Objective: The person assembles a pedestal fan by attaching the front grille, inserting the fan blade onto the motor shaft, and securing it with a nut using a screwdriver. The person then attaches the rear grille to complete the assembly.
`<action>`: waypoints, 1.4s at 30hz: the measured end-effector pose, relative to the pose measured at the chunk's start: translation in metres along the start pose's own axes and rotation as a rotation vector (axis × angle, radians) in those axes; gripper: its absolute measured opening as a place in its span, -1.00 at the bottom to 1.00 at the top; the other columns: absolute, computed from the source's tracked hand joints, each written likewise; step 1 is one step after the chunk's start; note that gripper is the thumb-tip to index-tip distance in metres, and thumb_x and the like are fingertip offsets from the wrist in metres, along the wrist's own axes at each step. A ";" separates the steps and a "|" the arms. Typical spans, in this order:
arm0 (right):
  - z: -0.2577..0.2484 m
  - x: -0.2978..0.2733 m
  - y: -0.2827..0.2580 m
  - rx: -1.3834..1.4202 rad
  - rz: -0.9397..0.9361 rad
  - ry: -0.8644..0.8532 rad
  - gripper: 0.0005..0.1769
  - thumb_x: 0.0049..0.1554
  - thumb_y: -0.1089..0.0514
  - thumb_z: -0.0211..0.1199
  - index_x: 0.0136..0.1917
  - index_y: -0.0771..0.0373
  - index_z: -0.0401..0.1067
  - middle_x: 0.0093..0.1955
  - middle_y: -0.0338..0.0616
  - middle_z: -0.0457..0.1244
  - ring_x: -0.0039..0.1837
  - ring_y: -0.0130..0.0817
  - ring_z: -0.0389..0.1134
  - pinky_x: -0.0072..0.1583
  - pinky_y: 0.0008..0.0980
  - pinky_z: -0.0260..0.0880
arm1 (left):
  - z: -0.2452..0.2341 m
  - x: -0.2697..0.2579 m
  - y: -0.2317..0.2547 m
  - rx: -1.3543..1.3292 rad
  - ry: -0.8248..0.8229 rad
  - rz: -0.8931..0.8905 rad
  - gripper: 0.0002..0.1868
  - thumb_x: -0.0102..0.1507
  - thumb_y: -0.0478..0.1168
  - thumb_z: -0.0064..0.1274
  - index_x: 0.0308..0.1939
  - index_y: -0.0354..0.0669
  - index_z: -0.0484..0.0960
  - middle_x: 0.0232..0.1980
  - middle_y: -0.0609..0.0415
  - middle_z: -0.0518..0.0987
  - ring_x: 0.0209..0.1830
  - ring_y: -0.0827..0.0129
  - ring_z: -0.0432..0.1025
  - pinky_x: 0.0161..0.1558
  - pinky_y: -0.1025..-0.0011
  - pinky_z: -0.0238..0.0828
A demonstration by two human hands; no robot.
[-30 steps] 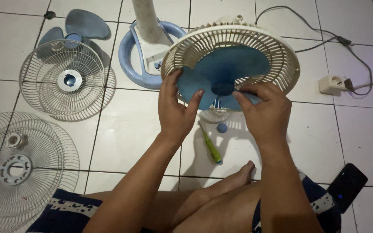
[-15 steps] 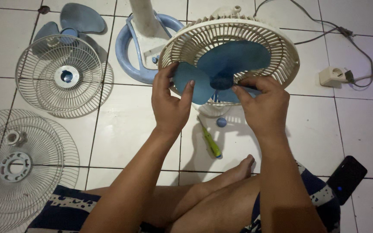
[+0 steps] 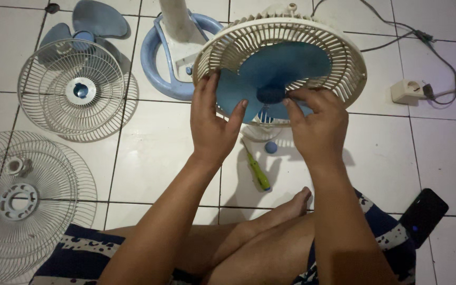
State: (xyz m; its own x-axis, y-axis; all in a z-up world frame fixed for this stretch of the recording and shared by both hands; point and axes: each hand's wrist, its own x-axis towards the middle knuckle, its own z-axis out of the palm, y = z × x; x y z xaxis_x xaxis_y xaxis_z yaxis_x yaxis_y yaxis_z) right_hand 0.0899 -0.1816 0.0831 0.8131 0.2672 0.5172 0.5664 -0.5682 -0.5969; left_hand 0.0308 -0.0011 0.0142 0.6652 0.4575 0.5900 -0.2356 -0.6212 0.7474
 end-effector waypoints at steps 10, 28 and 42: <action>0.006 -0.005 0.001 -0.174 -0.196 0.032 -0.86 0.18 0.26 0.44 0.05 0.18 0.62 0.01 -0.16 0.38 0.11 -0.13 0.36 0.18 -0.17 0.36 | -0.002 0.002 0.000 0.060 -0.045 0.005 -0.11 0.25 -0.11 0.36 0.53 -0.33 0.21 0.50 -0.37 0.27 0.51 -0.20 0.23 0.48 0.11 0.21; 0.016 -0.005 0.016 -0.327 -0.267 0.036 -0.77 0.08 0.22 0.50 0.01 0.20 0.55 0.03 -0.08 0.35 0.15 0.00 0.32 0.24 -0.04 0.27 | -0.014 0.062 0.075 0.468 0.037 0.336 0.12 -0.10 0.06 0.56 0.46 0.18 0.26 0.47 -0.09 0.29 0.49 -0.07 0.22 0.51 -0.19 0.05; 0.018 0.000 0.005 -0.157 -0.184 0.090 -0.77 0.08 0.14 0.53 -0.07 0.26 0.56 -0.09 -0.02 0.39 0.00 0.04 0.38 0.10 -0.03 0.34 | -0.020 0.121 0.061 0.230 -0.264 0.373 -0.01 -0.28 -0.12 0.65 0.17 -0.07 0.45 0.04 -0.01 0.57 0.05 -0.05 0.46 0.05 0.07 0.40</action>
State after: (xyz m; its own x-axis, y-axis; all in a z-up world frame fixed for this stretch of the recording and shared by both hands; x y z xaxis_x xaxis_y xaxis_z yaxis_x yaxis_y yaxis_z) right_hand 0.0953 -0.1702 0.0691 0.6792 0.3111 0.6648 0.6703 -0.6320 -0.3890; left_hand 0.0826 0.0294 0.1377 0.7287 0.0199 0.6845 -0.3488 -0.8494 0.3960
